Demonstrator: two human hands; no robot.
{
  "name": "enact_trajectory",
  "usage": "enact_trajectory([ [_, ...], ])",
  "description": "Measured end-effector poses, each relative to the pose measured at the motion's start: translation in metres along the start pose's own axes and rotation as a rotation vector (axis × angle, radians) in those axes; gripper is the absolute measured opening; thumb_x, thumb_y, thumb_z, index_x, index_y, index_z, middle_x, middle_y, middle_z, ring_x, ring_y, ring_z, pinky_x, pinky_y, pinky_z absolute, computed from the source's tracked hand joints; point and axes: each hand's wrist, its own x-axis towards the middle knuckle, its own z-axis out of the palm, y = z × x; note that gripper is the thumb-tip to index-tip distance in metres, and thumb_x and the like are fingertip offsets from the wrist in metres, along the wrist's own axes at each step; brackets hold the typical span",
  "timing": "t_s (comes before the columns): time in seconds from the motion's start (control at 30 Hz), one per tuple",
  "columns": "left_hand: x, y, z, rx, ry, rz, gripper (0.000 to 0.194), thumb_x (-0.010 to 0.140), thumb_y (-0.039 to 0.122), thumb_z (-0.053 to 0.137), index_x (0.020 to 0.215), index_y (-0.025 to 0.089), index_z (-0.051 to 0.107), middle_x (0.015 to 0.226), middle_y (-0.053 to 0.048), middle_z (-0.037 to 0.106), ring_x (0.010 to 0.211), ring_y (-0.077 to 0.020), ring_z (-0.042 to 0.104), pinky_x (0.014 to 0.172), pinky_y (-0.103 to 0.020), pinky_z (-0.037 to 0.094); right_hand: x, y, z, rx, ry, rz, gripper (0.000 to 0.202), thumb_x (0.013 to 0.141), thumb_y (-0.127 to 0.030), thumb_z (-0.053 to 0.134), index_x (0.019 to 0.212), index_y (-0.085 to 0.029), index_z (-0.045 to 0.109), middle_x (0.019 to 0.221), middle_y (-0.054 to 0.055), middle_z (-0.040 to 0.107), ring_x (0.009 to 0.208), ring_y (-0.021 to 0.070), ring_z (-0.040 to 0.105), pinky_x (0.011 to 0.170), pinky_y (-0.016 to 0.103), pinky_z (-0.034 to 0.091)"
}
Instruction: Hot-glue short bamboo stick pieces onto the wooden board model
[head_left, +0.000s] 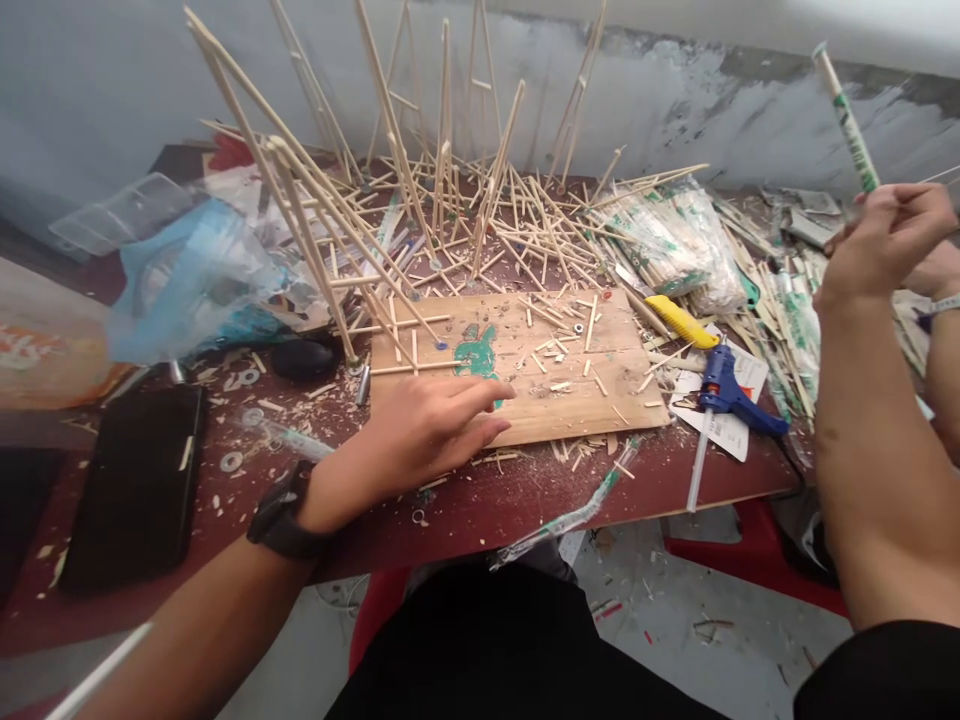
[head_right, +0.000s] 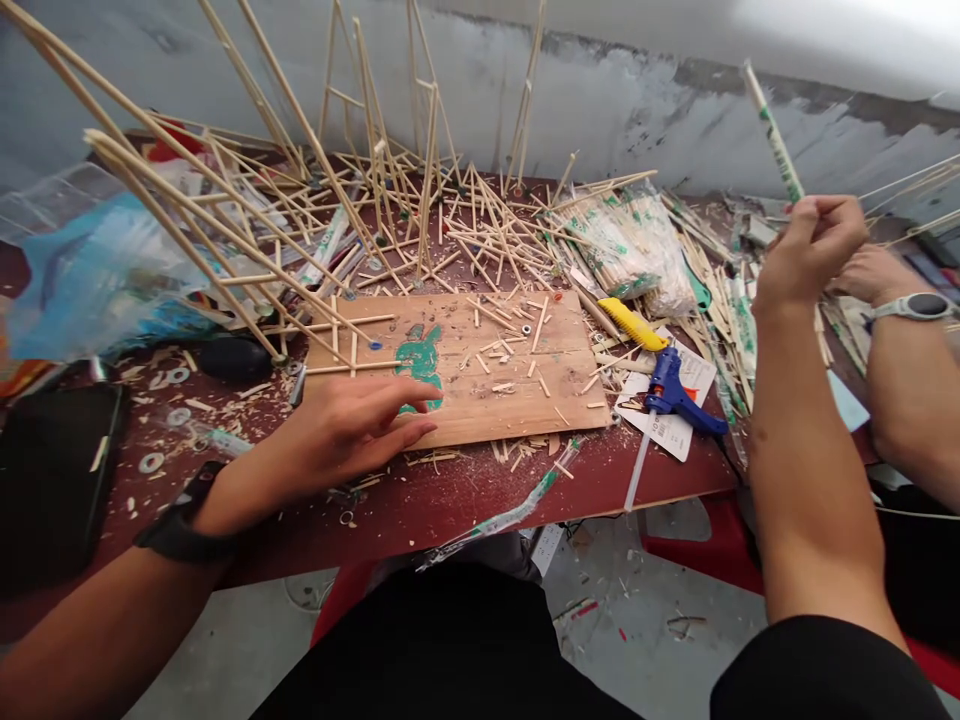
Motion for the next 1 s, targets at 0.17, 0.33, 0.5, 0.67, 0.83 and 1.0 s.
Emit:
enact_trajectory([
  [0.17, 0.000, 0.002, -0.002, 0.005, 0.054, -0.029, 0.017, 0.111, 0.024, 0.061, 0.123, 0.013, 0.066, 0.103, -0.008, 0.076, 0.065, -0.0119, 0.062, 0.061, -0.024, 0.051, -0.046, -0.111, -0.027, 0.586, -0.037, 0.013, 0.026, 0.089, -0.024, 0.066, 0.066, -0.025, 0.053, 0.046, -0.009, 0.037, 0.037, 0.0080, 0.036, 0.044, 0.028, 0.029],
  [0.33, -0.001, 0.002, -0.001, -0.039, 0.231, -0.168, 0.031, 0.104, 0.020, 0.072, 0.132, 0.015, 0.059, 0.098, -0.003, 0.073, 0.060, -0.0076, 0.061, 0.055, -0.019, 0.052, -0.075, -0.204, -0.048, 0.649, -0.738, -0.109, 0.010, 0.084, -0.024, 0.072, 0.075, -0.021, 0.071, 0.056, -0.004, 0.057, 0.046, 0.0091, 0.044, 0.044, 0.028, 0.032],
  [0.5, -0.004, -0.002, 0.001, -0.038, 0.346, -0.248, 0.033, 0.102, 0.017, 0.074, 0.130, 0.018, 0.057, 0.104, -0.005, 0.080, 0.062, -0.0072, 0.068, 0.055, -0.018, 0.055, -0.095, -0.225, -0.039, 0.716, -0.881, -0.356, 0.017, 0.099, -0.020, 0.065, 0.083, -0.023, 0.064, 0.064, -0.004, 0.058, 0.052, 0.0092, 0.047, 0.050, 0.028, 0.038],
  [0.67, -0.005, -0.003, -0.002, 0.025, 0.318, -0.236, 0.029, 0.103, 0.014, 0.073, 0.129, 0.019, 0.062, 0.093, -0.002, 0.081, 0.071, -0.0126, 0.078, 0.060, -0.021, 0.059, -0.111, -0.215, -0.032, 0.646, -0.882, -0.417, 0.013, 0.104, -0.022, 0.062, 0.092, -0.024, 0.064, 0.067, -0.004, 0.062, 0.055, 0.0109, 0.054, 0.053, 0.027, 0.042],
  [0.83, -0.004, 0.001, -0.004, -0.001, 0.321, -0.211, 0.033, 0.101, 0.010, 0.076, 0.130, 0.018, 0.064, 0.097, -0.001, 0.082, 0.082, -0.0137, 0.083, 0.071, -0.021, 0.063, -0.120, -0.208, -0.029, 0.667, -0.934, -0.492, 0.007, 0.106, -0.020, 0.061, 0.101, -0.022, 0.065, 0.072, -0.003, 0.067, 0.058, 0.0109, 0.059, 0.058, 0.025, 0.046],
  [1.0, -0.003, 0.004, -0.002, 0.039, 0.310, -0.159, 0.034, 0.100, 0.009, 0.076, 0.131, 0.018, 0.065, 0.095, -0.001, 0.083, 0.085, -0.0143, 0.083, 0.081, -0.024, 0.066, -0.130, -0.216, -0.027, 0.712, -0.888, -0.583, 0.008, 0.108, -0.016, 0.059, 0.103, -0.021, 0.063, 0.076, -0.001, 0.069, 0.065, 0.0115, 0.061, 0.062, 0.024, 0.047],
])
